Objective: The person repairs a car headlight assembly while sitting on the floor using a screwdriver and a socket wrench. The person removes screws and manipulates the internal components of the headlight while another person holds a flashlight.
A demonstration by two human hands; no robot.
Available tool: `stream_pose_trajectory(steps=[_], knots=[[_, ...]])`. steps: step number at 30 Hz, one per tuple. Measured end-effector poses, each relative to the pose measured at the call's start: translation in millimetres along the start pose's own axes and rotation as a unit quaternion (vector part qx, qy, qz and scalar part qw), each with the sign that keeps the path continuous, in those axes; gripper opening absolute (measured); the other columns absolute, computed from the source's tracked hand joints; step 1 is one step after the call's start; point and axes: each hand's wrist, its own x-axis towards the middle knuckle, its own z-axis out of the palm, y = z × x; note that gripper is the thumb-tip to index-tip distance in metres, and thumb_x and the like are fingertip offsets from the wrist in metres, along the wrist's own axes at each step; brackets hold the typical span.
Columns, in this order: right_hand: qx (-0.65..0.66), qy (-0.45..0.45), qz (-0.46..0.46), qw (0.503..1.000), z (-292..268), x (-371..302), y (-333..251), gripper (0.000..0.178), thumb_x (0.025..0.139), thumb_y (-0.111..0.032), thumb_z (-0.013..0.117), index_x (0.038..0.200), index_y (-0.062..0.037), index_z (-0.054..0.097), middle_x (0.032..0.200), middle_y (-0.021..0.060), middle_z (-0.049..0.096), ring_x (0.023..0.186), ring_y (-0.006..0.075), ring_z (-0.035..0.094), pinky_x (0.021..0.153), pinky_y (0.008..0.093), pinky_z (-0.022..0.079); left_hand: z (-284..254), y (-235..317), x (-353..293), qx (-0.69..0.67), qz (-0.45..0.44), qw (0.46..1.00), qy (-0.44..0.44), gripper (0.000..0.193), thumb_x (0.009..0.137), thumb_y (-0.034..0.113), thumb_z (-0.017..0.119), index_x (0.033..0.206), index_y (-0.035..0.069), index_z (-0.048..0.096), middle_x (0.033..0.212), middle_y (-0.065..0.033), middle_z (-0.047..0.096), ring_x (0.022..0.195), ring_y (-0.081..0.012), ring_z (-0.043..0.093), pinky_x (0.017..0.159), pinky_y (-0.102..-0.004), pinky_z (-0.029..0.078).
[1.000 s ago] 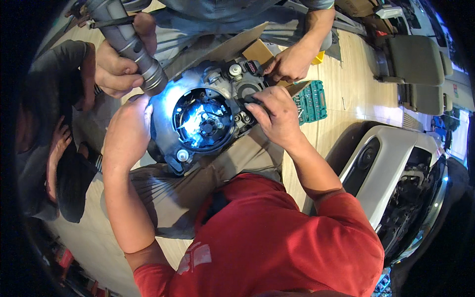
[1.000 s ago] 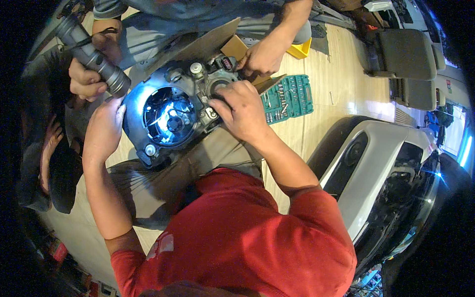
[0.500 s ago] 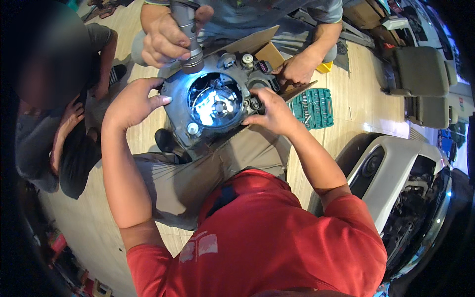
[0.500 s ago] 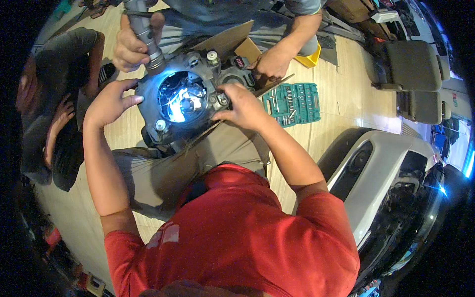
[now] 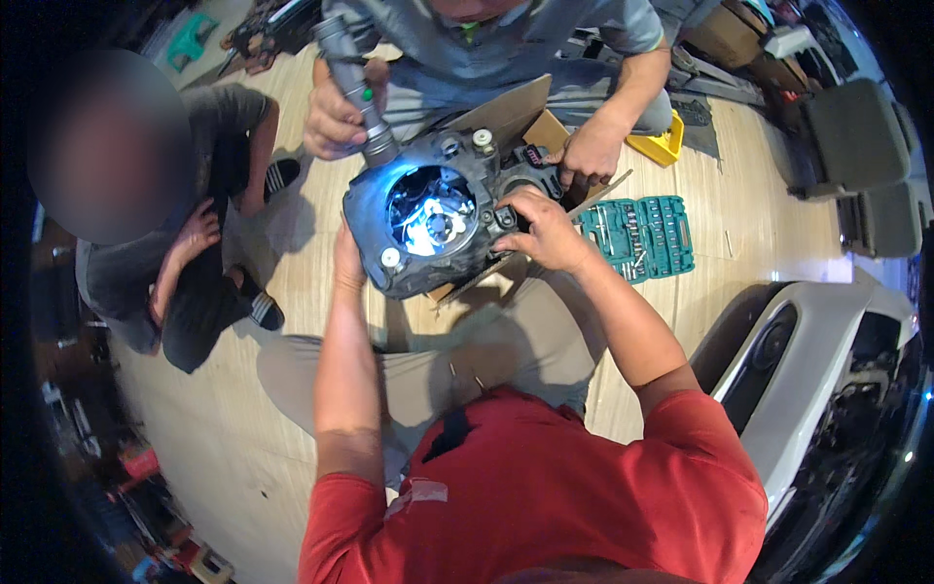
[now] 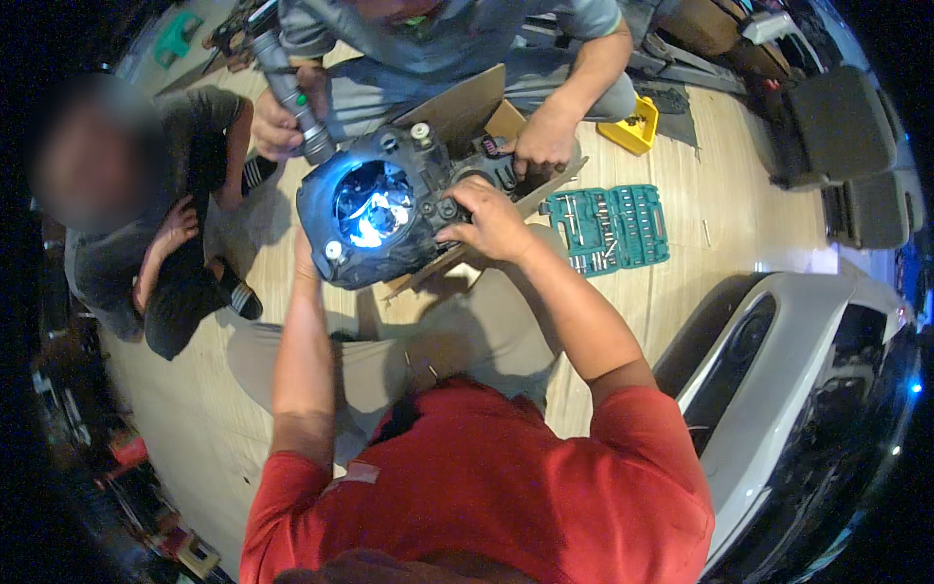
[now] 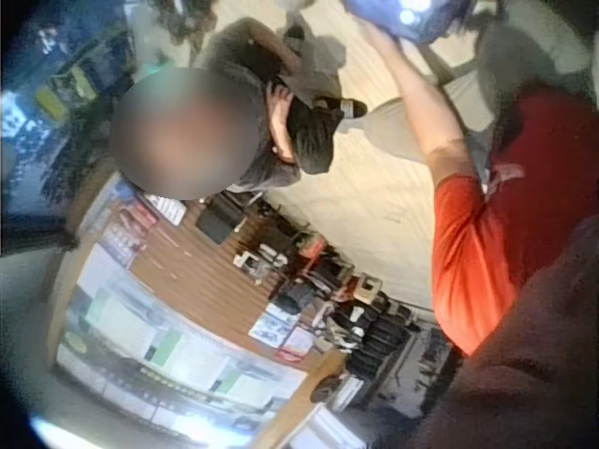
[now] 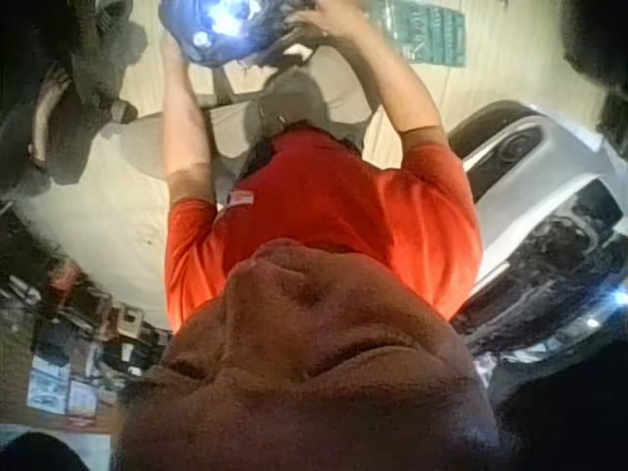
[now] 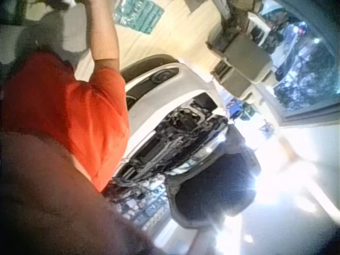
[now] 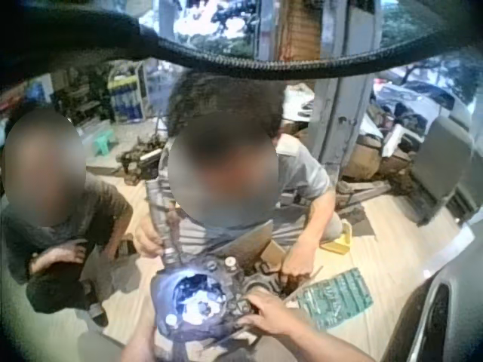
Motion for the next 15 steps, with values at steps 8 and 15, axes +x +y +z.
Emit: stream_pose_trajectory(steps=[8, 15], knots=[[0.042, 0.046, -0.002, 0.998, -5, 0, -21, 0.055, 0.07, -0.032, 0.085, 0.109, -0.0001, 0.061, 0.103, 0.0182, 0.063, 0.102, 0.0373, 0.059, 0.089, 0.0422, 0.047, 18, 31, -1, -0.113, 0.083, 0.99, 0.018, 0.063, 0.106, 0.054, 0.028, 0.124, 0.003, 0.061, 0.107, -0.0059, 0.069, 0.094, -0.0151, 0.063, 0.088, -0.0308, 0.051], [0.113, 0.112, 0.02, 0.987, 0, -19, -61, 0.056, 0.069, -0.027, 0.089, 0.107, 0.0011, 0.059, 0.106, 0.0169, 0.063, 0.099, 0.0317, 0.062, 0.086, 0.038, 0.048, 53, 133, -22, -0.037, 0.081, 0.996, 0.023, 0.064, 0.107, 0.051, 0.029, 0.122, -0.002, 0.061, 0.104, -0.0099, 0.069, 0.092, -0.0157, 0.066, 0.084, -0.0297, 0.053]])
